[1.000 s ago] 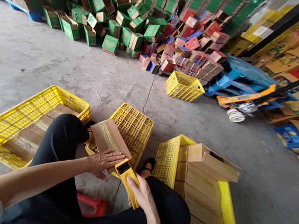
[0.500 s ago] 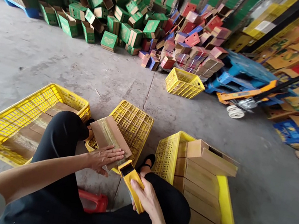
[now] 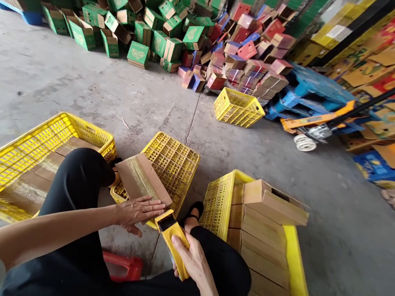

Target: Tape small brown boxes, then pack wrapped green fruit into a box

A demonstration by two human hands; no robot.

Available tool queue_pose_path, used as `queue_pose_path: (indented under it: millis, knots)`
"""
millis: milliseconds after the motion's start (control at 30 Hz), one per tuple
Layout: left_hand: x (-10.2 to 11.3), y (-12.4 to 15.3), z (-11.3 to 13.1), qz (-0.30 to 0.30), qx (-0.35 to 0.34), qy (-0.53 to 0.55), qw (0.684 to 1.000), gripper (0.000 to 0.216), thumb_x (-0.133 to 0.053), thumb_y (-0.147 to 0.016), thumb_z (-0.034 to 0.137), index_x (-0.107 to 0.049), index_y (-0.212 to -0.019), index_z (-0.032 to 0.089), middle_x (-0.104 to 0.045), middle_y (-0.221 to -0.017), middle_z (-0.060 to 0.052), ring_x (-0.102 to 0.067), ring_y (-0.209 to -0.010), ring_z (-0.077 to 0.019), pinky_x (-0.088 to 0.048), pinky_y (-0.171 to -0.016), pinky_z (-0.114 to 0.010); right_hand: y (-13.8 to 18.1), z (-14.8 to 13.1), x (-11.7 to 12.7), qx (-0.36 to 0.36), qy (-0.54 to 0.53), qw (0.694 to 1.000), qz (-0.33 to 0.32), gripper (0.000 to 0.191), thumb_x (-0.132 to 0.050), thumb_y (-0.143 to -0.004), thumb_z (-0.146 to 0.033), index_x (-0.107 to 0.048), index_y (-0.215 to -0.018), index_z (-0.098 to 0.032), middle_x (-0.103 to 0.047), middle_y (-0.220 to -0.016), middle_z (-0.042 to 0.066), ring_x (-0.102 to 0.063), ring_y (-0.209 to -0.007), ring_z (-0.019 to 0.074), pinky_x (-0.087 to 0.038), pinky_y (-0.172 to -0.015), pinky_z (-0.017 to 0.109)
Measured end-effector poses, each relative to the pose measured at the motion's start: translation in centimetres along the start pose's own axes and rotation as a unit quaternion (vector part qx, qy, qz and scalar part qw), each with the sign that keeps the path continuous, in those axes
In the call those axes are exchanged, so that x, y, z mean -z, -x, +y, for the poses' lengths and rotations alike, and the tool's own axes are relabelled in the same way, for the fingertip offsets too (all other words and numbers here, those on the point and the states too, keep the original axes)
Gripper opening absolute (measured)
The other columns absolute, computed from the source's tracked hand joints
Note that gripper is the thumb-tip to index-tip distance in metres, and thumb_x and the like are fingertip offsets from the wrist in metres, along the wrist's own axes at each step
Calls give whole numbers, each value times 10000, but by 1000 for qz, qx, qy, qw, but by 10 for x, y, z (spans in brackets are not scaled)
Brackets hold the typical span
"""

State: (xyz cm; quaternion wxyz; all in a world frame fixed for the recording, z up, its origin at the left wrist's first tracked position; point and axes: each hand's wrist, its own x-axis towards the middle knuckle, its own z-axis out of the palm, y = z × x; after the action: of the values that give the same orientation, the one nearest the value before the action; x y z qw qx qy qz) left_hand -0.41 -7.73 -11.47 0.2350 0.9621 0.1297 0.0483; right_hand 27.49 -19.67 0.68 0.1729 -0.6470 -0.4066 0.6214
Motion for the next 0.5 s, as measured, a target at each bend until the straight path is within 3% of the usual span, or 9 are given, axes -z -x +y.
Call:
queue_pose_path:
  millis: [267, 500]
  knots:
    - [-3, 1, 1, 0, 3, -14, 1000, 1158, -648, -901, 637, 73, -1695, 202, -145, -1753, -173, -223, -1603, -378, -140, -1292, -535, 34, -3, 14, -27, 9, 1000, 3, 646, -627, -868, -733, -637, -1249, -211, -648, -626, -17, -671, -502, 196, -534, -434, 255]
    - [-4, 3, 0, 9, -4, -21, 1000, 1124, -635, -915, 617, 62, -1698, 210, -165, -1752, -166, -240, -1600, -368, -151, -1291, -509, 40, -15, 12, -27, 52, 998, 16, 524, -612, -907, -611, -637, -1240, -207, -654, -579, -27, -667, -454, 188, -506, -400, 235]
